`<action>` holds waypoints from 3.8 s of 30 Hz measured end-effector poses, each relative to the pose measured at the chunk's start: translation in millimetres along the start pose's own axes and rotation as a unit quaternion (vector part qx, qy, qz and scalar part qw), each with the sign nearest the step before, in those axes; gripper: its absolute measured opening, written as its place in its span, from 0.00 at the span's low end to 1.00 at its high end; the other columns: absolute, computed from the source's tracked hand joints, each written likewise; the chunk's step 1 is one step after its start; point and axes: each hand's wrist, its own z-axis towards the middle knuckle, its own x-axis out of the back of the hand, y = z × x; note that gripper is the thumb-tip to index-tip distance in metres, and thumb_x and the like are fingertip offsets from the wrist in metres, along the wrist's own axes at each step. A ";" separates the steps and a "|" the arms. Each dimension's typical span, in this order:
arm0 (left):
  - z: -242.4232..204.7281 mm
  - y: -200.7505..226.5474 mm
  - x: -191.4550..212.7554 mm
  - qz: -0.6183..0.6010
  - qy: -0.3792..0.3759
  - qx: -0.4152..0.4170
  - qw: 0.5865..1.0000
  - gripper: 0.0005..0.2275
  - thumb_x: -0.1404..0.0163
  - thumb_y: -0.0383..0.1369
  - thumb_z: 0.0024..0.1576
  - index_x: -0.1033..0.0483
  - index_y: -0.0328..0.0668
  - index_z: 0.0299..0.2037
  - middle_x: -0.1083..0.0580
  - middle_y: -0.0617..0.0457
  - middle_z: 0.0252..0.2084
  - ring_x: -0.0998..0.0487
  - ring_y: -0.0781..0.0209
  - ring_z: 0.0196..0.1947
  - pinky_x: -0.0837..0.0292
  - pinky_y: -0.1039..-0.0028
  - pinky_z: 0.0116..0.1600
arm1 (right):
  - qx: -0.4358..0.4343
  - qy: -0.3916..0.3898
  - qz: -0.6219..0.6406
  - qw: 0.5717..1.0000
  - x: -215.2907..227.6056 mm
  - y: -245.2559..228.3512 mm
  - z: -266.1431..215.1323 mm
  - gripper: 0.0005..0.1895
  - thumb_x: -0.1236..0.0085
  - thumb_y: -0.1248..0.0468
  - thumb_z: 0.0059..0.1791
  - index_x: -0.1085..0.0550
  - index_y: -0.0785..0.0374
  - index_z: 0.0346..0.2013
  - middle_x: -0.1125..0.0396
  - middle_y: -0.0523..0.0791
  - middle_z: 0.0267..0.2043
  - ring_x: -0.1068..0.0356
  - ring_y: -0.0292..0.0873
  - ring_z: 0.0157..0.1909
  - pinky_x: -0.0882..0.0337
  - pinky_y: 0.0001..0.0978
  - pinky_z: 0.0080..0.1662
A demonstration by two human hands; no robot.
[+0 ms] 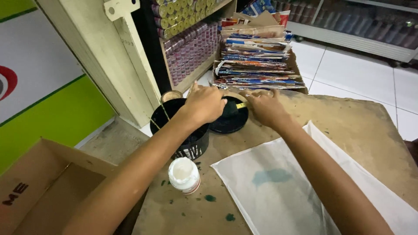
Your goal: Assembling and decorating a kite by gluing paper to a frame and painting a design.
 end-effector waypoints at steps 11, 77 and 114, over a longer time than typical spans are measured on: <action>-5.7 -23.9 -4.8 -0.042 0.010 0.005 0.999 0.18 0.63 0.38 0.62 0.22 0.43 0.54 0.24 0.41 0.53 0.30 0.36 0.62 0.67 0.37 0.74 | 0.017 0.005 -0.017 1.000 55.8 -1.0 -17.6 0.13 0.44 0.54 0.51 0.25 0.43 0.51 0.23 0.42 0.42 0.22 0.46 0.49 0.24 0.51 0.49; -109.0 -79.0 56.3 0.060 0.283 -0.063 0.955 0.11 0.53 0.29 0.56 0.22 0.30 0.44 0.31 0.36 0.57 0.35 0.32 0.60 0.50 0.35 0.69 | -0.033 0.039 0.227 0.972 204.8 -66.0 -67.1 0.17 0.43 0.64 0.51 0.23 0.64 0.55 0.22 0.51 0.34 0.23 0.49 0.29 0.24 0.40 0.37; -60.9 -18.5 43.6 0.014 0.160 -0.061 0.985 0.15 0.57 0.33 0.59 0.22 0.37 0.52 0.32 0.36 0.63 0.39 0.25 0.67 0.57 0.32 0.70 | 0.001 0.094 0.138 0.986 101.5 -25.9 -71.9 0.26 0.44 0.63 0.51 0.29 0.56 0.65 0.23 0.54 0.37 0.24 0.64 0.43 0.23 0.58 0.43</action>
